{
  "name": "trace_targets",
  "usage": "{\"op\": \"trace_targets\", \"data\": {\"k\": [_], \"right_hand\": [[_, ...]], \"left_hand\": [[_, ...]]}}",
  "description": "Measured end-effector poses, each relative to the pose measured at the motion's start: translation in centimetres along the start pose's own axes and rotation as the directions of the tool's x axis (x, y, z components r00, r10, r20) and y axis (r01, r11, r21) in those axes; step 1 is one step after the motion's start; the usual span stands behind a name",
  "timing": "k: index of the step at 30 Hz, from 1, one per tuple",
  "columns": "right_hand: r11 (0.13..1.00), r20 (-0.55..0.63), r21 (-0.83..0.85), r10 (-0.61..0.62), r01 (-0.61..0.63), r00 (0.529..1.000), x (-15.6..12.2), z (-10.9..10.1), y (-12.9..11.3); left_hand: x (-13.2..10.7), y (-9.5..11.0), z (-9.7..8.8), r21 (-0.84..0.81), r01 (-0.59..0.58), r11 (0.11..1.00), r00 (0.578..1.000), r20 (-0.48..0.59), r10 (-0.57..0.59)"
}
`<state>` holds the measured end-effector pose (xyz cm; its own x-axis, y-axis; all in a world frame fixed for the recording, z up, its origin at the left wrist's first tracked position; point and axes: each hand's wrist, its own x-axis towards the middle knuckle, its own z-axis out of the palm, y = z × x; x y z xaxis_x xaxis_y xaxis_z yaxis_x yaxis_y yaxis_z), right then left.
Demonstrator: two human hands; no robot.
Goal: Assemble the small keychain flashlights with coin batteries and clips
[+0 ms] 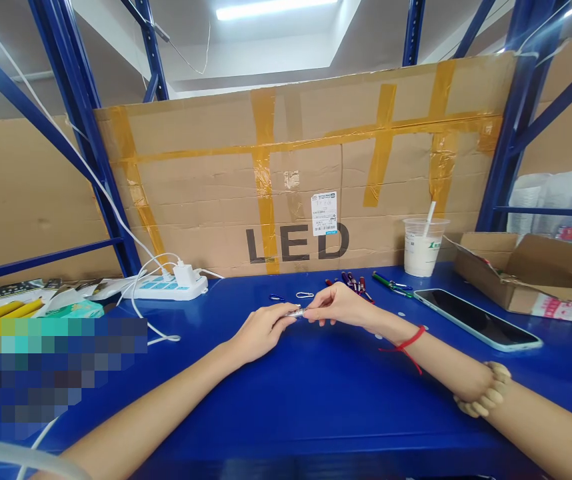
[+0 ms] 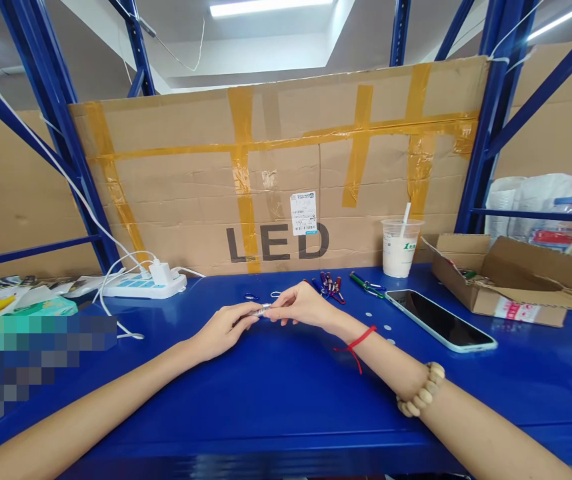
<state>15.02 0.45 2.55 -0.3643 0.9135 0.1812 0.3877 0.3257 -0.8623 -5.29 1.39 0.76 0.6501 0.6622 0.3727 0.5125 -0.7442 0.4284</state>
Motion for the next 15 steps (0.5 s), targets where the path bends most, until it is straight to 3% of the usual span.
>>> {"op": "trace_targets", "data": {"k": [10,15], "right_hand": [[0.998,0.017,0.049,0.043,-0.043,0.999,-0.1,1.2,0.4],[0.984,0.021,0.134,0.111,-0.113,0.994,-0.6,1.1,-0.4]], "left_hand": [[-0.4,0.2,0.1,0.118,-0.037,0.992,0.999,0.035,0.033],[-0.6,0.5,0.3,0.131,-0.005,0.991,1.000,-0.026,0.008]]}}
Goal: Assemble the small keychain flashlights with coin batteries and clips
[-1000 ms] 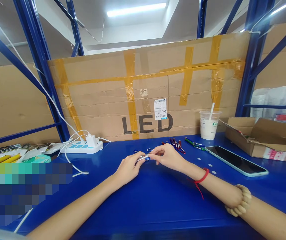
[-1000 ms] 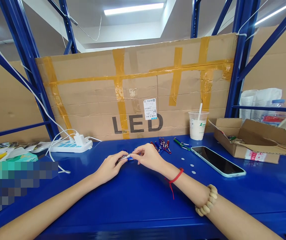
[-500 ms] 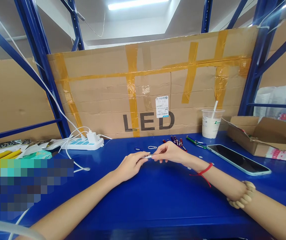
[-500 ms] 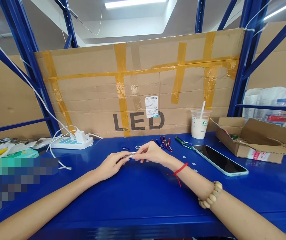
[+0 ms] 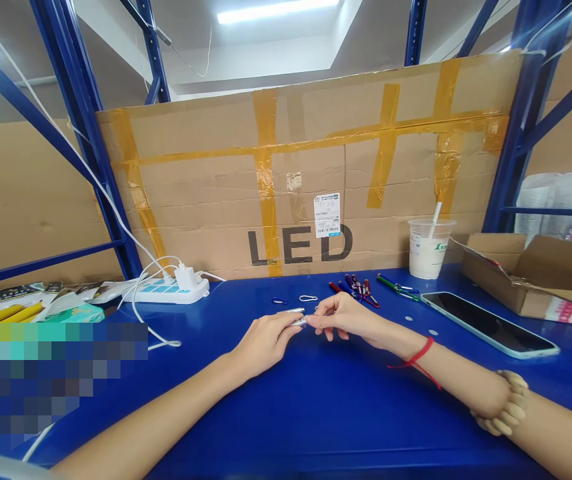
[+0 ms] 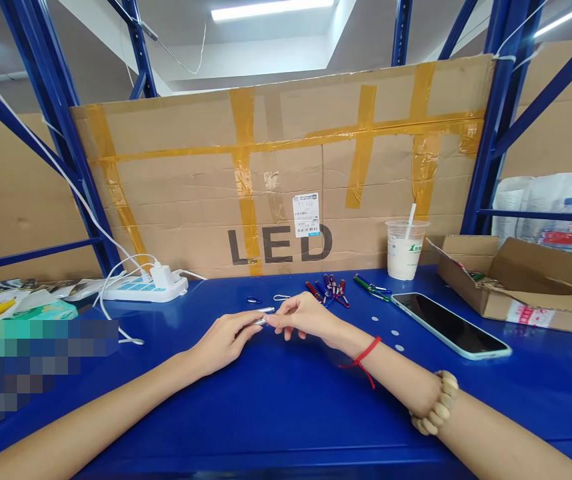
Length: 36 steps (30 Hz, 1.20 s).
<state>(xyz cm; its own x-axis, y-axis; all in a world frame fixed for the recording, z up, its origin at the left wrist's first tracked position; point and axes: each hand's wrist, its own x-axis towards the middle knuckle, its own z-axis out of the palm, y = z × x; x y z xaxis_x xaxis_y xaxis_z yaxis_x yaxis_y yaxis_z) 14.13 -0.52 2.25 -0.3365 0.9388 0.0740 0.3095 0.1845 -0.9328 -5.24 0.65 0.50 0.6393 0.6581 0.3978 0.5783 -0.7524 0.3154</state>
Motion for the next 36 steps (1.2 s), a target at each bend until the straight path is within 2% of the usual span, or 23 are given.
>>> {"op": "trace_targets", "data": {"k": [3,9,14,20,29,36], "right_hand": [[1.000,0.004,0.000,0.009,-0.009,1.000,-0.1,-0.1,-0.3],[0.998,-0.026,-0.042,0.037,-0.038,0.999,0.1,0.1,0.0],[0.994,-0.066,-0.109,-0.007,-0.001,0.998,0.6,0.1,0.4],[0.988,-0.089,-0.133,-0.088,0.076,0.992,0.6,-0.1,0.4],[0.993,-0.108,-0.114,-0.054,0.042,0.993,0.7,-0.3,0.2],[0.992,-0.218,-0.087,-0.105,0.087,0.970,1.2,0.1,0.7]], "left_hand": [[0.0,0.0,0.0,0.031,-0.001,1.000,1.000,-0.003,0.001],[0.4,-0.2,-0.4,0.091,-0.001,0.996,0.998,0.064,-0.005],[0.6,-0.4,-0.3,0.080,0.041,0.996,0.995,0.084,-0.048],[0.8,-0.8,-0.4,0.056,0.022,0.998,1.000,0.006,-0.022],[0.9,-1.1,-0.6,0.054,0.032,0.998,0.999,-0.025,-0.030],[1.0,-1.1,-0.8,0.074,0.086,0.994,0.996,-0.012,-0.086]]}}
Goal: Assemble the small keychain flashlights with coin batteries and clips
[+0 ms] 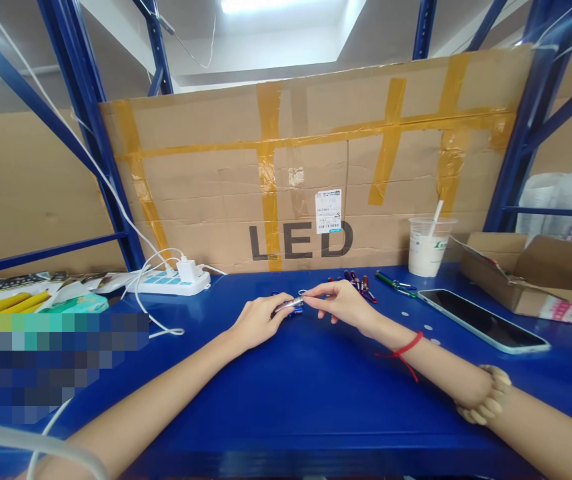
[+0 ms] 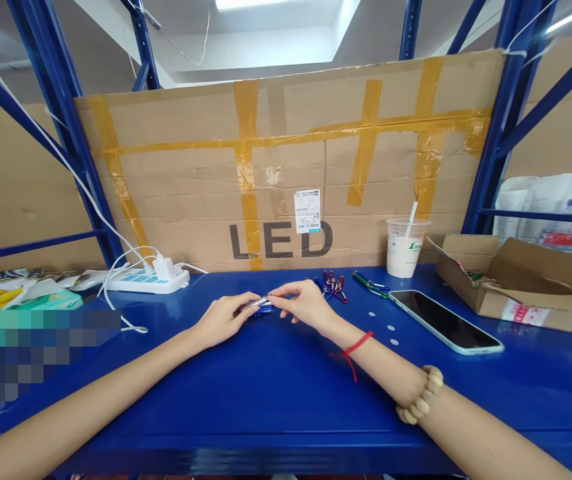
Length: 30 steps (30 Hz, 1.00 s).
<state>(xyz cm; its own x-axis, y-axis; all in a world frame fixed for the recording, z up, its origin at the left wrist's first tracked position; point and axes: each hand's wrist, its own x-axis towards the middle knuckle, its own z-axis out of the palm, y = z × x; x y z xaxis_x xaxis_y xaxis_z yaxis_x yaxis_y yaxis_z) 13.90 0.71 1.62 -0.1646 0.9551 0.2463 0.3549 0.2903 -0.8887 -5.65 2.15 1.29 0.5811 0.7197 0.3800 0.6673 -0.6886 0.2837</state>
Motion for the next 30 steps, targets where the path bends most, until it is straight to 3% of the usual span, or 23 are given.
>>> {"op": "trace_targets", "data": {"k": [14,23,30], "right_hand": [[0.992,-0.046,0.040,-0.122,0.123,0.992,0.0,0.2,-0.1],[0.987,0.010,0.082,-0.137,0.135,0.991,-0.3,-0.5,-1.3],[0.982,0.034,0.056,-0.185,0.183,0.982,-0.1,-0.4,-0.7]], "left_hand": [[-0.4,0.8,-0.3,-0.002,0.020,1.000,1.000,0.002,-0.020],[-1.1,1.3,0.4,-0.141,-0.093,0.986,0.991,-0.105,0.079],[-1.0,1.1,0.6,-0.100,-0.130,0.987,0.987,-0.104,0.119]]}}
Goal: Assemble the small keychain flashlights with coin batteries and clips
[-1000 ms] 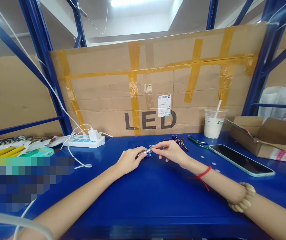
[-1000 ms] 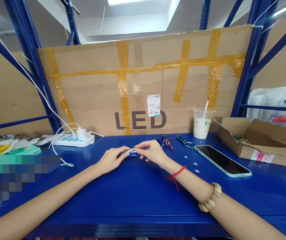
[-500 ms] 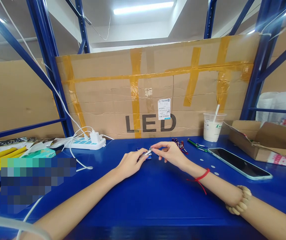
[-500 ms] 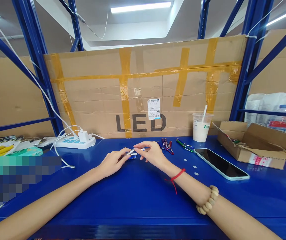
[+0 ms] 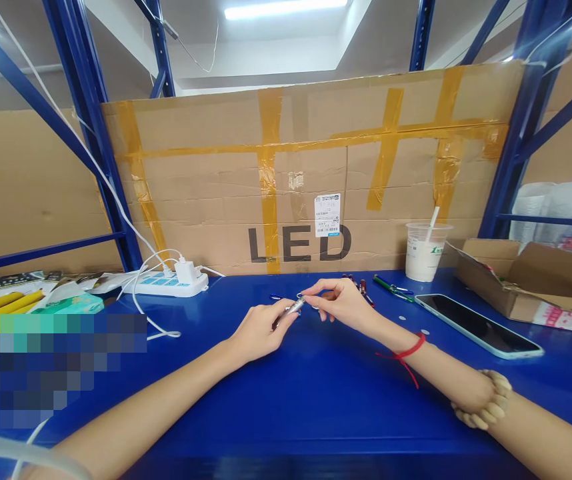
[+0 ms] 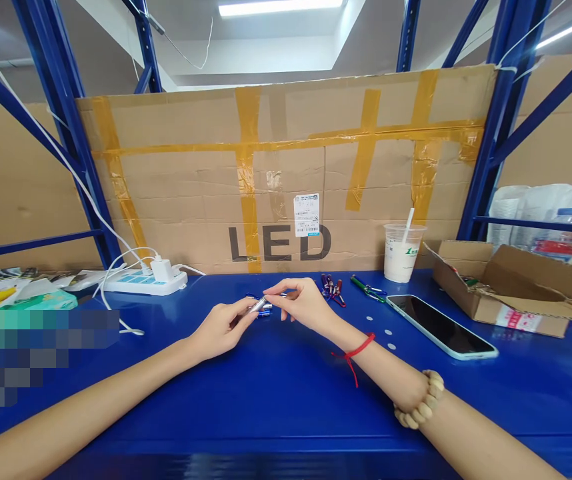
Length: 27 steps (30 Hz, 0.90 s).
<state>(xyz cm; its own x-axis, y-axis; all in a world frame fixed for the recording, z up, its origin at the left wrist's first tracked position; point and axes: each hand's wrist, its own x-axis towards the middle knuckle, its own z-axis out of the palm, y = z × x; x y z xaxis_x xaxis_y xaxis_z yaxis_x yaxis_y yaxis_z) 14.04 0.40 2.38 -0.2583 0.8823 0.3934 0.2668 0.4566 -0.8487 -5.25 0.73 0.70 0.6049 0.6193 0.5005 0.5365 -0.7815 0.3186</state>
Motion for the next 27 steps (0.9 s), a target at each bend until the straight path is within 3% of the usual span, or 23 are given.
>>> {"op": "trace_targets", "data": {"k": [11,15,22,27], "right_hand": [[0.994,-0.004,-0.052,0.093,-0.093,0.996,-0.2,0.0,0.2],[0.998,0.006,-0.036,0.046,-0.046,0.999,0.0,0.0,0.3],[0.991,0.106,-0.083,-0.094,0.103,0.990,0.0,-0.9,-0.2],[0.973,0.152,-0.150,-0.154,0.177,0.976,-0.3,-1.7,-0.7]], "left_hand": [[0.2,-0.2,-0.2,0.113,0.042,0.993,0.998,0.032,-0.045],[0.3,-0.5,-0.3,0.075,0.055,0.996,0.997,0.049,-0.058],[0.4,-0.9,0.3,-0.244,0.114,0.963,0.990,0.104,-0.091],[0.3,-0.2,0.5,-0.596,0.264,0.758,0.956,0.268,-0.121]]}}
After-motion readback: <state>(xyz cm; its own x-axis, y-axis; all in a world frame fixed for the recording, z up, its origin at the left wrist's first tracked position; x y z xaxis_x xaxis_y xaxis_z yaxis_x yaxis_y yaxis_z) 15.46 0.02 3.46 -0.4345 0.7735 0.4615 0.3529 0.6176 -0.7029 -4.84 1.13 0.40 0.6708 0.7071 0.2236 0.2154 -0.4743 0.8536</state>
